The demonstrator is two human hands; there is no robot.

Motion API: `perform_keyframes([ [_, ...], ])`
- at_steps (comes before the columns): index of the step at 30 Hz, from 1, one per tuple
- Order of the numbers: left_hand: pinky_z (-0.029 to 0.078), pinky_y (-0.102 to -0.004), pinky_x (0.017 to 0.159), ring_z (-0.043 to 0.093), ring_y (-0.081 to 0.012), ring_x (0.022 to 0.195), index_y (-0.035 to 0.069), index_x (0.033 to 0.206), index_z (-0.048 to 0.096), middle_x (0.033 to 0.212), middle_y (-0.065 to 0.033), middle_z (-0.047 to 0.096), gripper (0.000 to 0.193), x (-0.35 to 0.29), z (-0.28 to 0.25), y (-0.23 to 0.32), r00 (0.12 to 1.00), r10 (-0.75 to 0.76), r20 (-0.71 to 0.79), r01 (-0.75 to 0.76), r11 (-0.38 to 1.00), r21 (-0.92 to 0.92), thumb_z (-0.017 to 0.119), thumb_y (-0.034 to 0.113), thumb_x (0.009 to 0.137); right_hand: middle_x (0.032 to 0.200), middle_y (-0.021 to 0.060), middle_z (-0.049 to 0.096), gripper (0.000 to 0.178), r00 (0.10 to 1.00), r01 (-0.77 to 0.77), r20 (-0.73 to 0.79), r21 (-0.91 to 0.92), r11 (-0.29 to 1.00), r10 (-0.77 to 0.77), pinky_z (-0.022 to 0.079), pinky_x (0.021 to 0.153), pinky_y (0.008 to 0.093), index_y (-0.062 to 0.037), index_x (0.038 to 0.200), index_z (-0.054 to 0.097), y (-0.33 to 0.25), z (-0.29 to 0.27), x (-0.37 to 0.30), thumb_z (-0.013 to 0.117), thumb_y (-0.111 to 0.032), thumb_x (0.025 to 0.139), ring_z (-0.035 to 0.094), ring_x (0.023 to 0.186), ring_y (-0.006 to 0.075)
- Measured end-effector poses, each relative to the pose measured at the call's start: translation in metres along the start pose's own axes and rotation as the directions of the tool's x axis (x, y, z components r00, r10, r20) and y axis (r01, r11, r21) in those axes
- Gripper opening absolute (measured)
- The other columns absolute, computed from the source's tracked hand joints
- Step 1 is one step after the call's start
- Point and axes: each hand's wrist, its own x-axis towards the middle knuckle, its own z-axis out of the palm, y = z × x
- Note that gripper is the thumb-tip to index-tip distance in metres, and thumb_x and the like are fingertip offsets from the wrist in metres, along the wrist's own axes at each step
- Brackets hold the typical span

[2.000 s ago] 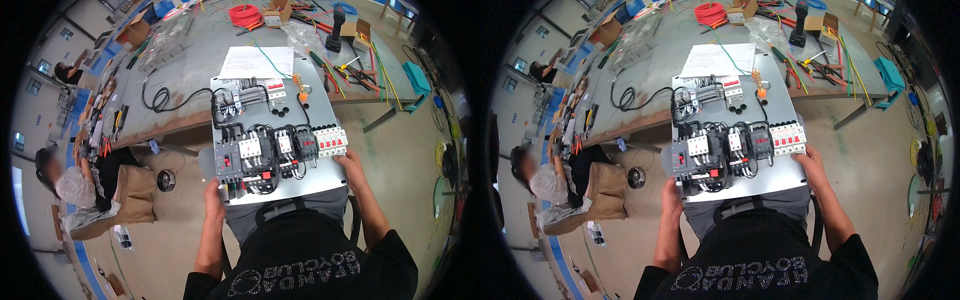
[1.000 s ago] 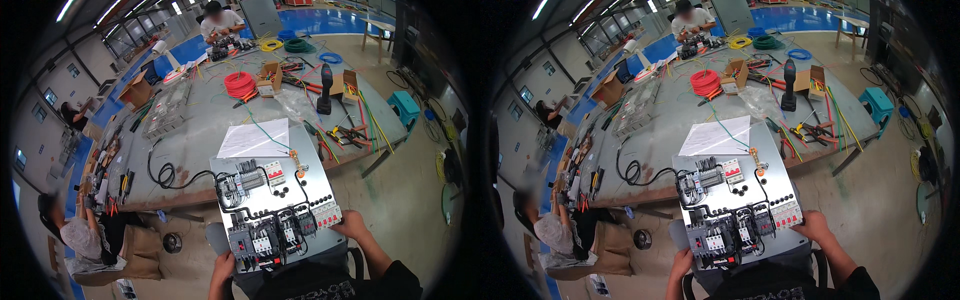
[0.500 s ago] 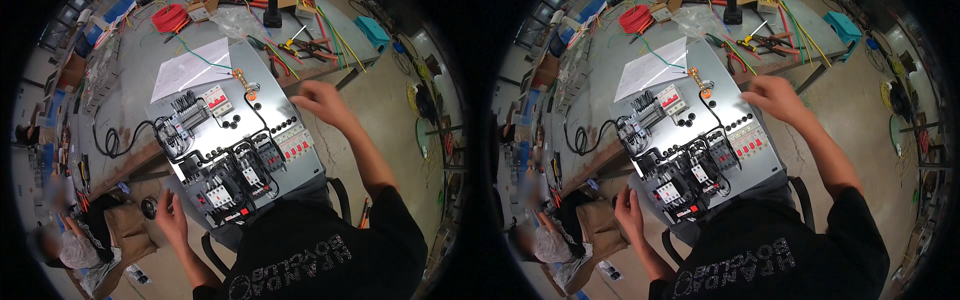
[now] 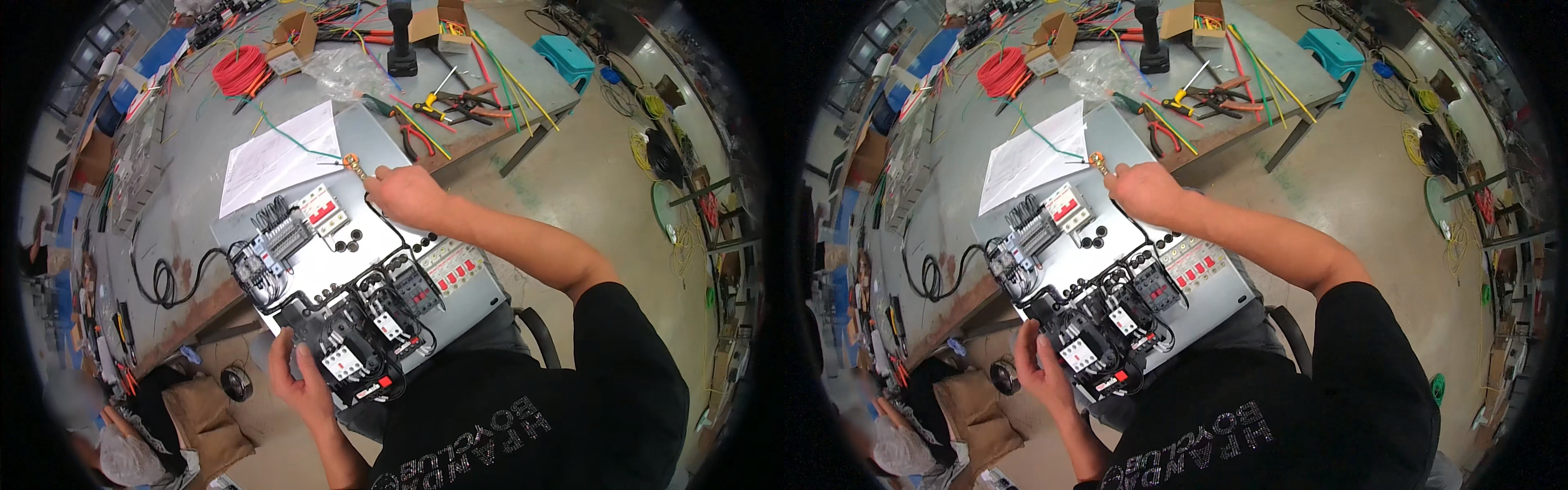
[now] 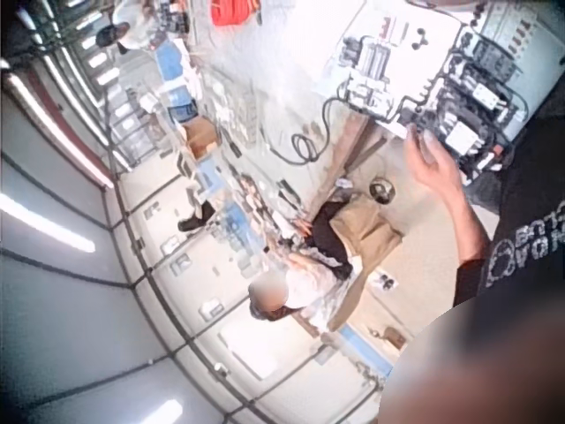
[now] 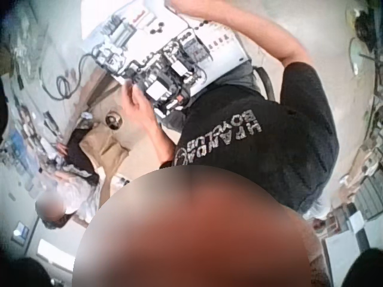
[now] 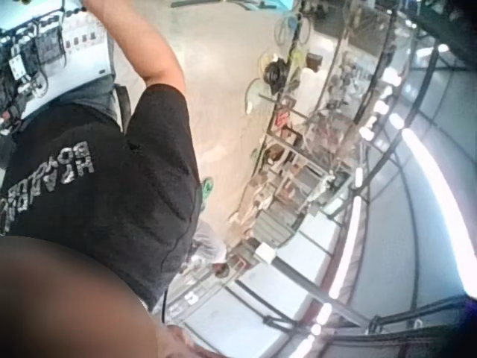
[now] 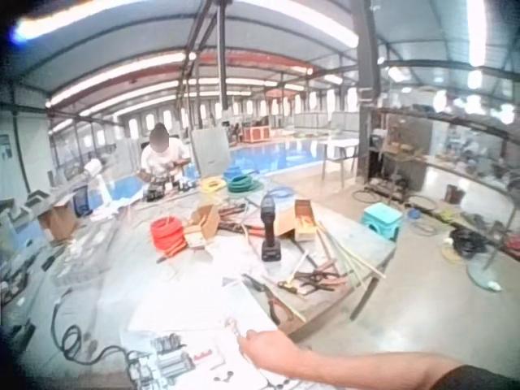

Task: The person assembles an electrical control panel by connecting wires to terminal blocks and tightening screws with a screwdriver and a cordless drill. They strip wire ends, insert them into terminals, and secure connections while working at a bench in a workshop.

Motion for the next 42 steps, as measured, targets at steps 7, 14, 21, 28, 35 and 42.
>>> perform_keyframes([
  [7,0.049,-0.0379,0.107,0.066,-0.0245,0.12,-0.007,0.137,0.064,0.128,-0.0179,0.072,0.035,-0.003,0.024,-0.007,0.997,0.019,0.077,-0.008,0.99,-0.138,0.052,0.012,0.111,0.092,0.0203,0.068,0.011,0.996,0.058,0.064,0.058,0.997,-0.061,0.058,0.071,0.0512,-0.0005,0.098,0.065,0.005,-0.005,0.001,0.065,-0.008,0.09,0.072,0.079,0.0398],
  [14,0.051,-0.0373,0.104,0.067,-0.0251,0.118,-0.006,0.135,0.065,0.125,-0.0181,0.072,0.034,-0.003,0.025,-0.007,0.999,-0.017,0.037,0.024,0.981,-0.194,0.058,0.014,0.109,0.095,0.0187,0.07,0.027,0.994,-0.075,0.08,0.018,0.997,0.074,0.058,0.068,0.0477,-0.0017,0.099,0.068,-0.005,-0.017,0.005,0.073,-0.028,0.095,0.072,0.077,0.0371],
  [21,0.052,-0.0371,0.103,0.069,-0.0245,0.115,-0.006,0.136,0.065,0.124,-0.0175,0.072,0.034,0.0,0.03,-0.013,1.0,0.002,0.026,0.002,0.987,-0.161,0.059,0.012,0.108,0.091,0.0179,0.07,0.036,0.999,-0.031,0.028,0.014,0.999,0.03,0.058,0.069,0.0463,-0.0026,0.097,0.071,0.009,0.002,-0.006,0.074,-0.038,0.095,0.073,0.079,0.0349],
  [28,0.052,-0.0373,0.103,0.069,-0.0251,0.114,-0.007,0.135,0.065,0.123,-0.0183,0.072,0.034,0.0,0.033,-0.02,1.0,0.017,0.013,-0.015,0.982,-0.189,0.058,0.013,0.108,0.088,0.0157,0.068,0.043,0.995,-0.084,0.054,-0.002,0.996,0.084,0.057,0.068,0.0475,-0.0025,0.095,0.072,0.006,-0.009,0.007,0.076,-0.045,0.092,0.072,0.078,0.0348],
  [35,0.052,-0.0371,0.101,0.069,-0.0259,0.11,-0.007,0.131,0.068,0.117,-0.0185,0.073,0.032,0.001,0.033,-0.018,0.999,0.042,-0.007,-0.042,0.993,-0.113,0.058,0.012,0.107,0.087,0.0144,0.068,0.042,0.996,-0.09,-0.006,0.08,0.993,0.09,0.057,0.07,0.0498,-0.0051,0.094,0.072,0.008,-0.01,-0.004,0.079,-0.046,0.088,0.072,0.079,0.0364],
  [42,0.051,-0.0369,0.102,0.068,-0.0247,0.112,-0.006,0.134,0.067,0.12,-0.0174,0.073,0.035,0.002,0.03,-0.017,0.997,0.065,0.04,-0.062,0.996,-0.07,0.056,0.017,0.11,0.084,0.0131,0.069,0.042,0.995,-0.096,-0.014,0.096,0.991,0.098,0.057,0.069,0.0486,-0.0054,0.088,0.072,0.015,-0.002,-0.005,0.078,-0.047,0.09,0.072,0.078,0.0342],
])
